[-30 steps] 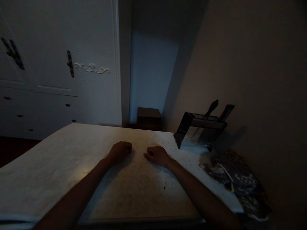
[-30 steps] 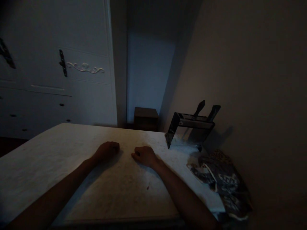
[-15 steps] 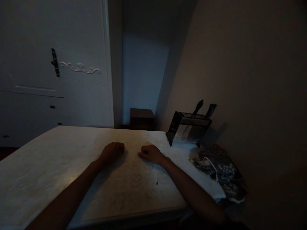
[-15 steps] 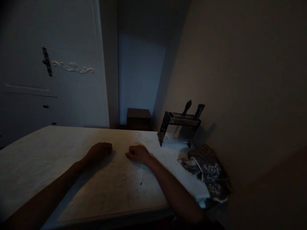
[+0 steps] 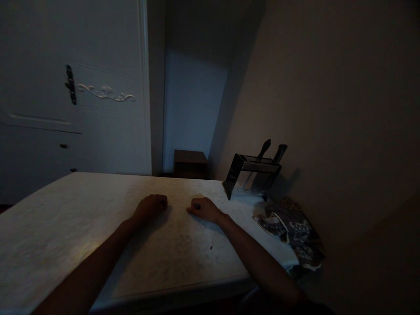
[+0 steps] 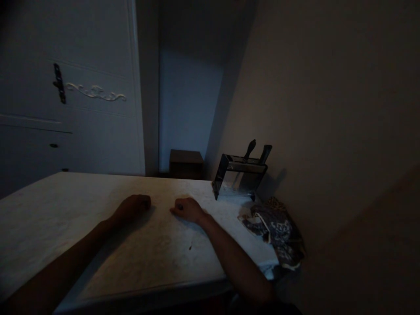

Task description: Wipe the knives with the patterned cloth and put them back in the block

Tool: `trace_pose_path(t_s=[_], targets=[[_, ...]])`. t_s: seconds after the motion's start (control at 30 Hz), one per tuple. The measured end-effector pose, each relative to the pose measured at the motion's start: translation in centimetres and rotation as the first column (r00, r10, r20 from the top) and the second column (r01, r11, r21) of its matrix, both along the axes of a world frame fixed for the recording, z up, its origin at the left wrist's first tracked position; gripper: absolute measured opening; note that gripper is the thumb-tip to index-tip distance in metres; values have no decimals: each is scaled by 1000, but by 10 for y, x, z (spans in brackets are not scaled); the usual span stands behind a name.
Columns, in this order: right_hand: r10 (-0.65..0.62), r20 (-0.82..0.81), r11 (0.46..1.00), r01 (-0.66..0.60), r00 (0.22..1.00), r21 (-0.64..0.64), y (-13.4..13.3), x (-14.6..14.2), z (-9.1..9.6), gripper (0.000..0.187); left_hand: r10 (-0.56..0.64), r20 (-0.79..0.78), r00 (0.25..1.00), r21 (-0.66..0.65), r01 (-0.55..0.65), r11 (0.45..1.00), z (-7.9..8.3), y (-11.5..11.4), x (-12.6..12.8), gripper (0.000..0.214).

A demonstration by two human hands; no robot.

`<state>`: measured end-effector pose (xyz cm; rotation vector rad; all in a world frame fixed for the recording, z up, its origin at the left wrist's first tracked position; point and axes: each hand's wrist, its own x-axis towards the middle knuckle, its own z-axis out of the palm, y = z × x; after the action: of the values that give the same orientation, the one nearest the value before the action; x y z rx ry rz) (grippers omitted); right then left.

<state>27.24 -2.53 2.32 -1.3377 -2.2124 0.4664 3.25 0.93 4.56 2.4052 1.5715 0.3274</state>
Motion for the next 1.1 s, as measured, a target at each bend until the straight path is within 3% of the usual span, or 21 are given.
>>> trace_pose_path(t_s=[0.57,1.1], targets=[[35,-33,998,-36,999,-51,-2,3,8,29,44,-30,999,9,-44,999,8,-6,8,23],[46,-42,998,-48,998,-47,1,6,1,29,47,-43,998,28,-46,999,-2,2,12,24]])
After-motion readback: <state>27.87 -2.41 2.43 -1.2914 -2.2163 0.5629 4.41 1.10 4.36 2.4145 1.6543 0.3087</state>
